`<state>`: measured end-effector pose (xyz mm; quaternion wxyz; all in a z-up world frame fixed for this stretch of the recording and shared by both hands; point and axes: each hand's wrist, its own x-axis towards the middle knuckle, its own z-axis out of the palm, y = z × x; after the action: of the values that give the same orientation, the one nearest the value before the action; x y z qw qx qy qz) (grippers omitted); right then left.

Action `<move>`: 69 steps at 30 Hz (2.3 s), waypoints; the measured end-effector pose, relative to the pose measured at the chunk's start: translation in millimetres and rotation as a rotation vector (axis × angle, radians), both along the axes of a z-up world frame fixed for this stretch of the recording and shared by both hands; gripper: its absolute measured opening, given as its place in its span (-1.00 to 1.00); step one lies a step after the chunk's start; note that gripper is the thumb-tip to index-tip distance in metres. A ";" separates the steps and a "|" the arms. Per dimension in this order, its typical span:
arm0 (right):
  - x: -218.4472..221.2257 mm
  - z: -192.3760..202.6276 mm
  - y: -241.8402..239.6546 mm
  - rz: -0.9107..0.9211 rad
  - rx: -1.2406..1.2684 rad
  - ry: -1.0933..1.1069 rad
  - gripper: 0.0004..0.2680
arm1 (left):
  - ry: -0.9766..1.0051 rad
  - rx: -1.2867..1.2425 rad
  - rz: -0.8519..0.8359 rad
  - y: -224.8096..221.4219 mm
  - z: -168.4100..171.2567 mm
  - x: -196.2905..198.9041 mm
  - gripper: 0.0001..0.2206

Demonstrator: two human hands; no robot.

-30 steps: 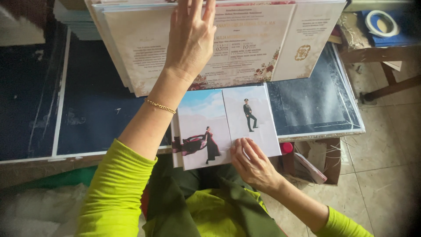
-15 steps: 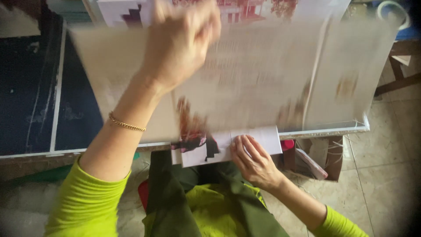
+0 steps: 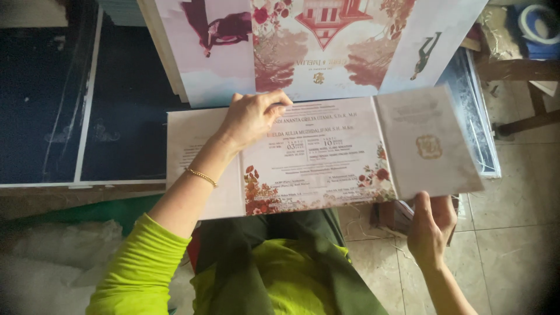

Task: The recorder is seen inspecting and organizing stacks of printed wedding invitations on a table.

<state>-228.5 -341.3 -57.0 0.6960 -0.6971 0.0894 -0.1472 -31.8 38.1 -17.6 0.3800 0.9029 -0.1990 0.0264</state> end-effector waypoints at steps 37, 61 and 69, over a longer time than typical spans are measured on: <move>39.3 28.2 112.3 0.447 -1.440 -0.486 -0.48 | -0.272 0.243 -0.015 -40.9 -15.5 -77.4 -0.38; 39.9 53.3 118.9 0.502 -1.427 -0.520 -0.54 | -0.172 0.339 -0.032 -35.9 -12.6 -78.9 -0.40; 34.4 50.2 147.7 0.723 -1.259 -0.589 -0.56 | -0.192 0.383 -0.008 -40.3 -18.9 -77.8 -0.40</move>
<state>-194.0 -193.6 -6.8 0.1694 -0.8786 -0.4319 -0.1130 -109.6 -2.2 -36.5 0.1806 0.9512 -0.2393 0.0726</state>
